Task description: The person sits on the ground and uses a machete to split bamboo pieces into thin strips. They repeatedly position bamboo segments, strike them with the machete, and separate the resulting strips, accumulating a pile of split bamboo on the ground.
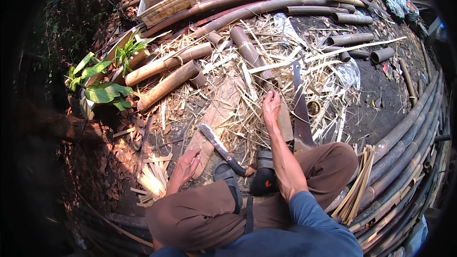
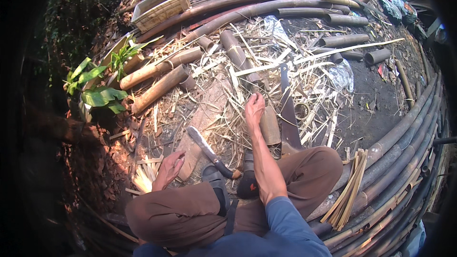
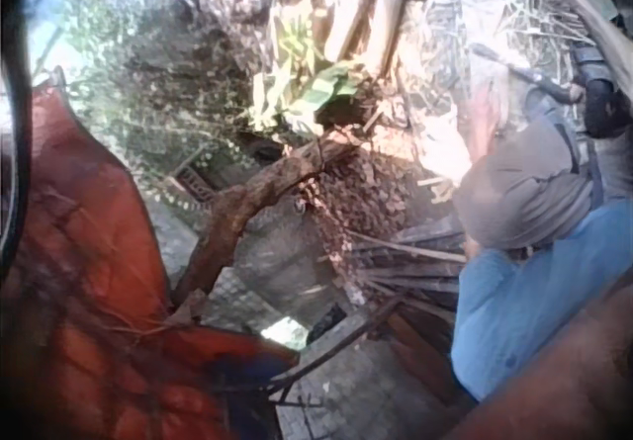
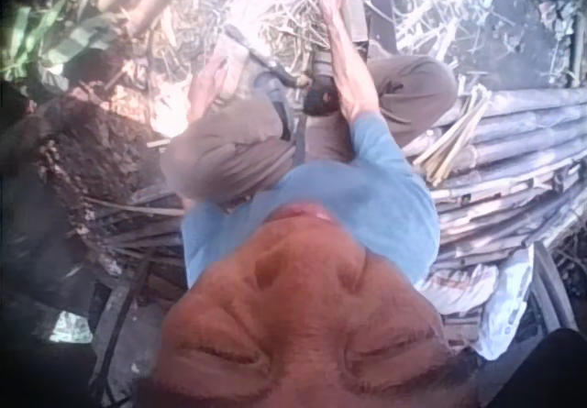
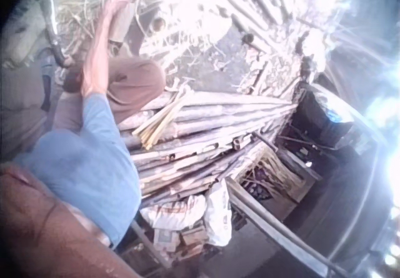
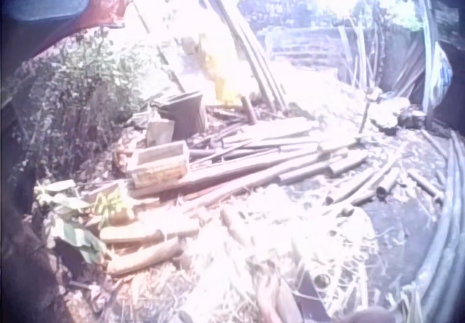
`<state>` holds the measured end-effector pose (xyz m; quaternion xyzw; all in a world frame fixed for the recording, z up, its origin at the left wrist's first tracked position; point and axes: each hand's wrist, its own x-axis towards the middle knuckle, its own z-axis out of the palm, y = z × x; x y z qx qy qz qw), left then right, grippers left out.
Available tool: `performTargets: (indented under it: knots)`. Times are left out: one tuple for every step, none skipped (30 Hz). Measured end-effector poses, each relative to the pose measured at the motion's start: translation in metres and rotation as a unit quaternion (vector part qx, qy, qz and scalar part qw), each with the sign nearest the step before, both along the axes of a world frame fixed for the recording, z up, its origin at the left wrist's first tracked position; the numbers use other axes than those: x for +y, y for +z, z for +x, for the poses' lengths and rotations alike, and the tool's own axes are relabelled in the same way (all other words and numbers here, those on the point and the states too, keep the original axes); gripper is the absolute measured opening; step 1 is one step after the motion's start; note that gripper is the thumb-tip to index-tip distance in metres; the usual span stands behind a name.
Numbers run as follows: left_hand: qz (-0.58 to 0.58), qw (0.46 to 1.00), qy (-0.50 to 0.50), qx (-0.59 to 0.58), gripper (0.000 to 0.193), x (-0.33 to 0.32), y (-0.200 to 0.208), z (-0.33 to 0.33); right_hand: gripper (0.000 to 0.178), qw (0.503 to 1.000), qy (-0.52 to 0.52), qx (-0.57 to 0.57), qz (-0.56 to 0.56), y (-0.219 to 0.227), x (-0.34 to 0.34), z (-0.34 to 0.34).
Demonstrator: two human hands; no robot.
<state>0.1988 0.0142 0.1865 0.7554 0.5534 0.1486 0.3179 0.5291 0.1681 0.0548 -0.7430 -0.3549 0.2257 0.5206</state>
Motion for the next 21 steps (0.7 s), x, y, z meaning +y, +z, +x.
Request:
performTargets:
  knots:
    - [-0.023,1.0,0.01,-0.006,0.03,-0.008,-0.004,0.001,0.038,0.977,0.009,0.212,0.007,-0.003,0.025,0.017]
    - [-0.038,0.999,0.032,-0.023,0.029,-0.019,-0.01,-0.002,0.036,0.943,-0.026,0.331,0.008,-0.008,0.046,0.022]
    - [-0.053,0.996,0.055,-0.041,0.029,-0.032,-0.015,-0.004,0.035,0.937,0.004,0.351,-0.004,-0.011,0.06,0.031]
    - [-0.075,0.993,0.084,-0.021,0.031,-0.045,-0.021,-0.006,0.032,0.926,-0.009,0.378,-0.018,-0.017,0.069,0.034]
    - [-0.097,0.987,0.126,0.004,0.034,-0.064,-0.026,-0.014,0.03,0.911,-0.011,0.41,-0.039,-0.017,0.077,0.022]
    - [-0.112,0.985,0.134,0.015,0.033,-0.08,-0.033,-0.021,0.03,0.909,-0.053,0.412,-0.044,-0.028,0.086,0.023]
    - [-0.126,0.982,0.141,0.023,0.032,-0.092,-0.042,-0.028,0.035,0.92,-0.087,0.374,-0.074,-0.037,0.095,0.027]
    - [-0.14,0.978,0.149,0.032,0.031,-0.105,-0.051,-0.035,0.043,0.939,-0.099,0.318,-0.087,-0.048,0.101,0.027]
    - [-0.149,0.977,0.149,0.034,0.031,-0.112,-0.06,-0.038,0.05,0.953,-0.117,0.261,-0.099,-0.061,0.106,0.031]
    - [-0.154,0.975,0.158,0.035,0.031,-0.12,-0.064,-0.041,0.061,0.953,-0.101,0.252,-0.133,-0.051,0.109,0.032]
    - [-0.157,0.973,0.168,0.036,0.031,-0.126,-0.068,-0.043,0.056,0.948,-0.146,0.271,-0.087,-0.064,0.118,0.027]
    - [-0.154,0.971,0.18,0.037,0.031,-0.131,-0.071,-0.046,0.053,0.948,-0.145,0.275,-0.063,-0.06,0.124,0.025]
    - [-0.147,0.969,0.195,0.037,0.031,-0.136,-0.074,-0.048,0.05,0.949,-0.141,0.28,-0.039,-0.049,0.129,0.018]
    - [-0.137,0.969,0.203,0.036,0.031,-0.139,-0.078,-0.05,0.047,0.958,-0.116,0.261,-0.022,-0.036,0.136,0.018]
    - [-0.122,0.972,0.201,0.028,0.031,-0.134,-0.084,-0.049,0.045,0.966,-0.1,0.237,-0.001,-0.024,0.142,0.031]
    - [-0.102,0.975,0.195,0.016,0.032,-0.124,-0.091,-0.046,0.042,0.987,-0.057,0.151,0.016,-0.011,0.151,0.053]
    - [-0.084,0.972,0.217,0.018,0.032,-0.13,-0.092,-0.052,0.04,0.993,0.009,0.107,0.039,0.014,0.144,0.029]
    - [-0.082,0.969,0.233,0.002,0.032,-0.125,-0.09,-0.048,0.038,0.998,0.02,0.058,0.022,0.04,0.136,0.018]
    - [-0.085,0.964,0.25,-0.018,0.032,-0.116,-0.088,-0.047,0.036,0.999,0.03,0.008,0.006,0.067,0.128,0.005]
    - [-0.106,0.954,0.273,-0.061,0.032,-0.103,-0.075,-0.04,0.034,0.997,0.063,-0.036,-0.008,0.104,0.106,-0.015]
    - [-0.124,0.945,0.284,-0.109,0.032,-0.082,-0.064,-0.027,0.035,0.988,0.081,-0.129,-0.002,0.123,0.094,-0.017]
